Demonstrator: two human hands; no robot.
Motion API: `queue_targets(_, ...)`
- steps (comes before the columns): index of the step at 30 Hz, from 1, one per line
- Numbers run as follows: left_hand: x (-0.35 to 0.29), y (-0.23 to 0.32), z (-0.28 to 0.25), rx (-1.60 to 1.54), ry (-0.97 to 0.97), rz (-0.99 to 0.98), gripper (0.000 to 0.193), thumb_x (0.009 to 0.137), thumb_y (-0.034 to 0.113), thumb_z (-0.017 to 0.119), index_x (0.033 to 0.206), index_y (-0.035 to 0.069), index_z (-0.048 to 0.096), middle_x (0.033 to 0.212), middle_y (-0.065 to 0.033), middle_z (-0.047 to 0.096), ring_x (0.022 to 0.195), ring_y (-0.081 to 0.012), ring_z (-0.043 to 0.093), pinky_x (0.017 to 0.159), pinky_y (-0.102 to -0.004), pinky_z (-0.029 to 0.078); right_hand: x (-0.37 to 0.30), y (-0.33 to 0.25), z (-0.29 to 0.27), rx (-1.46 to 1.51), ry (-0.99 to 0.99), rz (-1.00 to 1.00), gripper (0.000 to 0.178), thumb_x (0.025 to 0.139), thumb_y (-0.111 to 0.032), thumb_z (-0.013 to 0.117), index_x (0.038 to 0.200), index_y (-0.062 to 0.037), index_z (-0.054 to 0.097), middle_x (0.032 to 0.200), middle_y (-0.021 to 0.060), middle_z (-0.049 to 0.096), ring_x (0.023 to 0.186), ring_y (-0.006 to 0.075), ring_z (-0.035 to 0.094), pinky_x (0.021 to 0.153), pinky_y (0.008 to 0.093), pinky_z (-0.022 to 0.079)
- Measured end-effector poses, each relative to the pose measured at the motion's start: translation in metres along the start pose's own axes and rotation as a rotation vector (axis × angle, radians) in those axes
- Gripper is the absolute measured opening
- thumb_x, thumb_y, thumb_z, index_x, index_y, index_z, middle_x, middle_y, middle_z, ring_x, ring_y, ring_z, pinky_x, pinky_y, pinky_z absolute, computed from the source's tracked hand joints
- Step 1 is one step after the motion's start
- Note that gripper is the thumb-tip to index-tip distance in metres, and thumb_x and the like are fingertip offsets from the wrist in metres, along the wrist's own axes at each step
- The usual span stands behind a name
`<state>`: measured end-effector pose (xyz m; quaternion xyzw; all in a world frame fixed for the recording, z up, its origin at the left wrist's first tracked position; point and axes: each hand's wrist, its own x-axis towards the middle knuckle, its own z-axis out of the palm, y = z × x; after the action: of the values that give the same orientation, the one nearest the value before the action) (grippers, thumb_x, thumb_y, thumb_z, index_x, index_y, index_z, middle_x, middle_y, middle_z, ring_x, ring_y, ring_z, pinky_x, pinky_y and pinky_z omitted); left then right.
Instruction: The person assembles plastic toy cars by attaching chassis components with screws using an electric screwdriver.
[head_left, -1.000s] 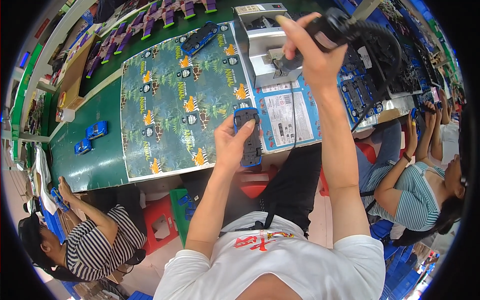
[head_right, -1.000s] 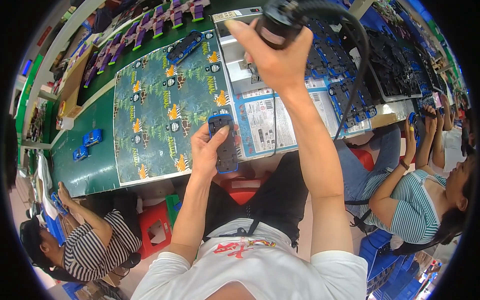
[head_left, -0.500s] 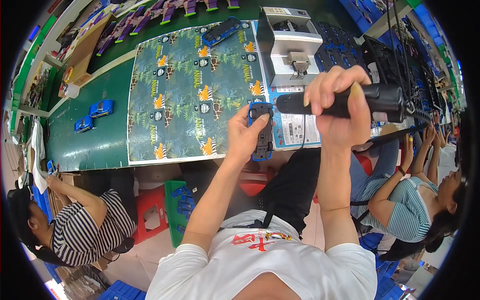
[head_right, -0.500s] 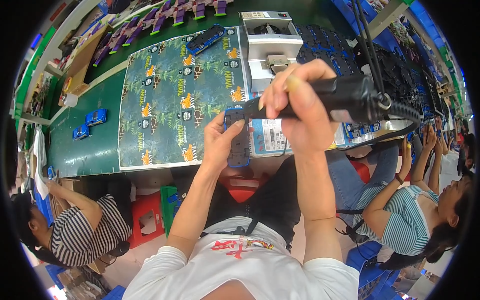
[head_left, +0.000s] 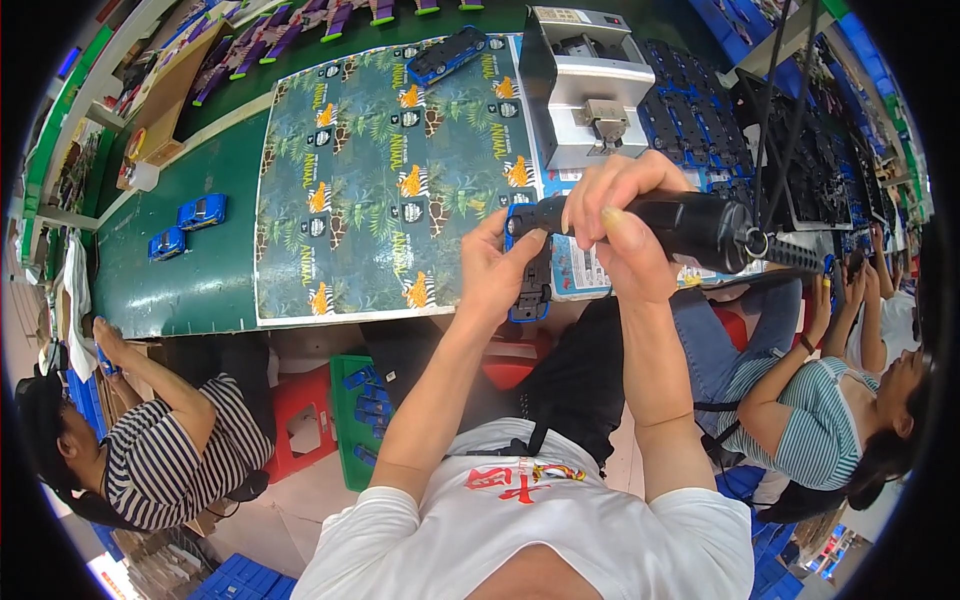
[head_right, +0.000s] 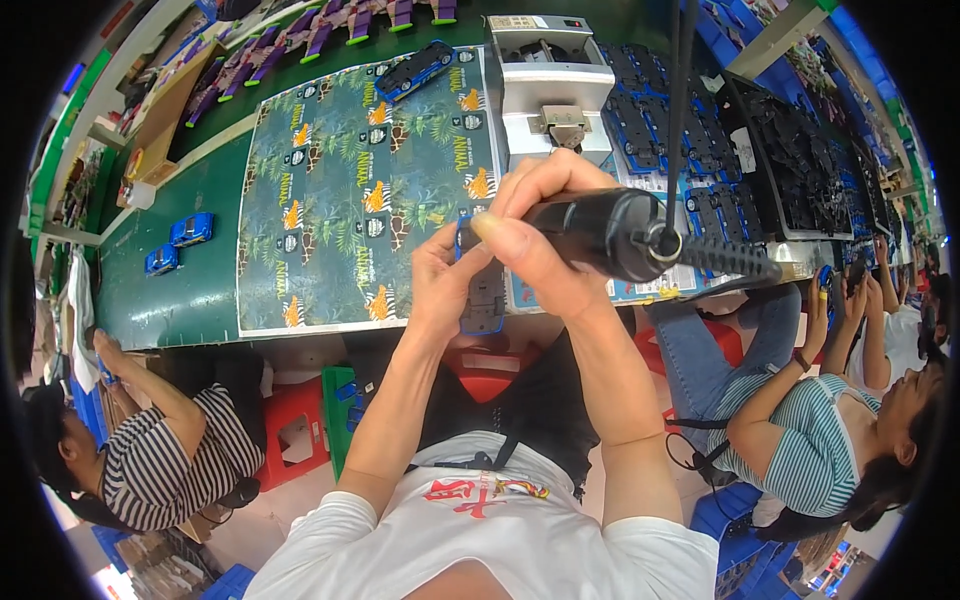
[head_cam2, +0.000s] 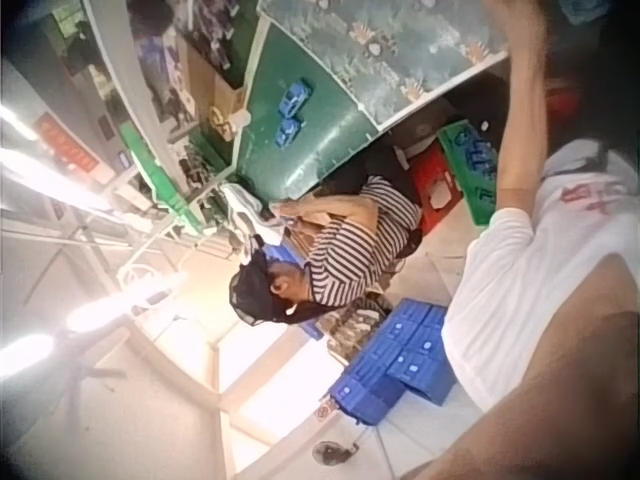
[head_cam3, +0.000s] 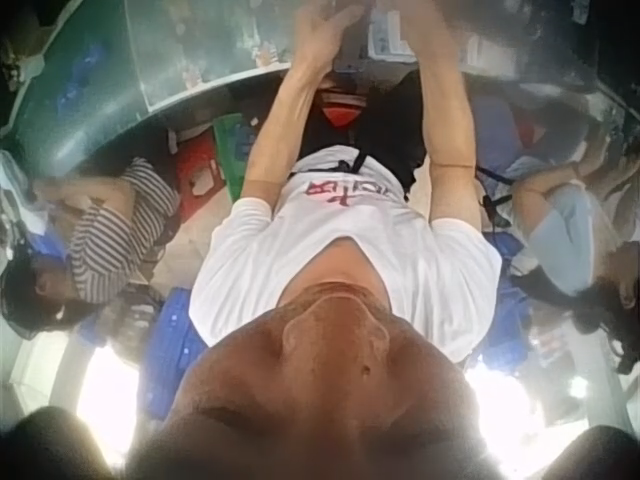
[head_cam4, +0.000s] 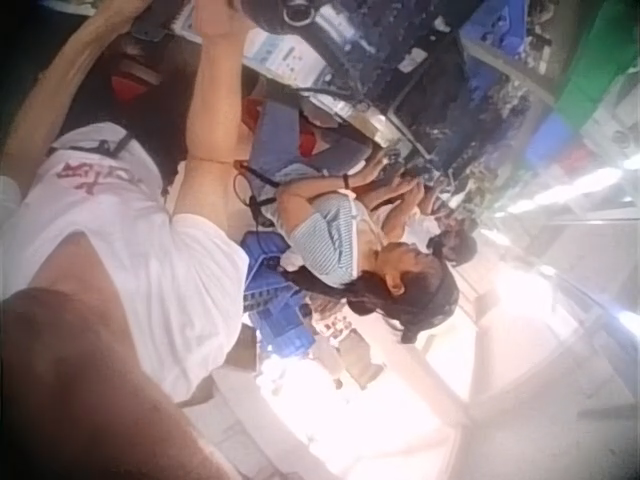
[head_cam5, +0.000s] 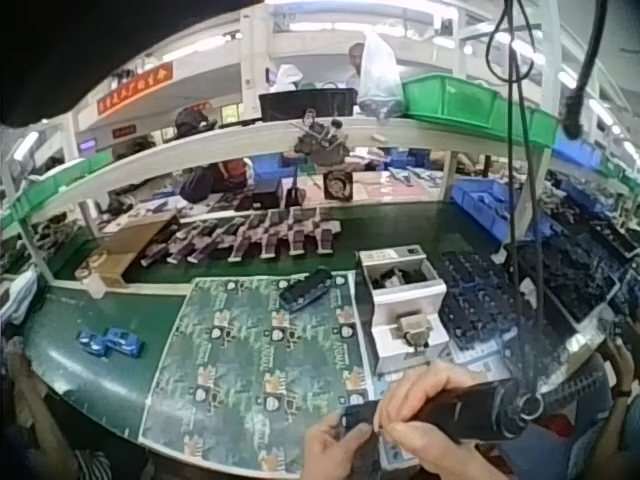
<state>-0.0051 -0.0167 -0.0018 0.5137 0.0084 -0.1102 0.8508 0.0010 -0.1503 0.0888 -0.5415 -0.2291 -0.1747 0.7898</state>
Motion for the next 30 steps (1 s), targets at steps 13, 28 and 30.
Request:
queue_targets(13,0.003,0.002,-0.004,-0.078,-0.010,-0.080,0.022,0.088,0.005,0.066,0.109,0.000,0.066,0.088,-0.0073,0.070,0.073,-0.0113,0.066,0.066,-0.0263,0.055,0.004,-0.006,0.003,-0.118,-0.111,-0.034,0.023,0.083,-0.016,0.069,0.088,-0.0028,0.051,0.070,0.0081,0.053,0.059,0.0161,0.052,0.063,0.0331,0.048)
queue_targets(28,-0.001,0.007,-0.031,-0.405,-0.126,-0.170,0.065,0.076,-0.011,0.063,0.135,0.009,0.042,0.132,-0.0129,0.055,0.118,-0.0324,0.059,0.098,-0.0599,0.051,0.043,-0.040,-0.057,-0.012,0.179,-0.321,0.011,0.088,-0.006,0.066,0.088,0.0010,0.058,0.064,0.0085,0.059,0.053,0.0148,0.057,0.060,0.0315,0.052)
queue_targets(30,-0.001,0.007,-0.030,-0.372,-0.138,-0.154,0.066,0.076,-0.011,0.064,0.135,0.010,0.043,0.133,-0.0131,0.055,0.119,-0.0325,0.059,0.097,-0.0583,0.052,0.057,-0.032,-0.063,-0.065,0.196,-0.350,0.012,0.086,-0.006,0.070,0.084,0.0013,0.062,0.061,0.0067,0.060,0.052,0.0129,0.058,0.055,0.0279,0.050)
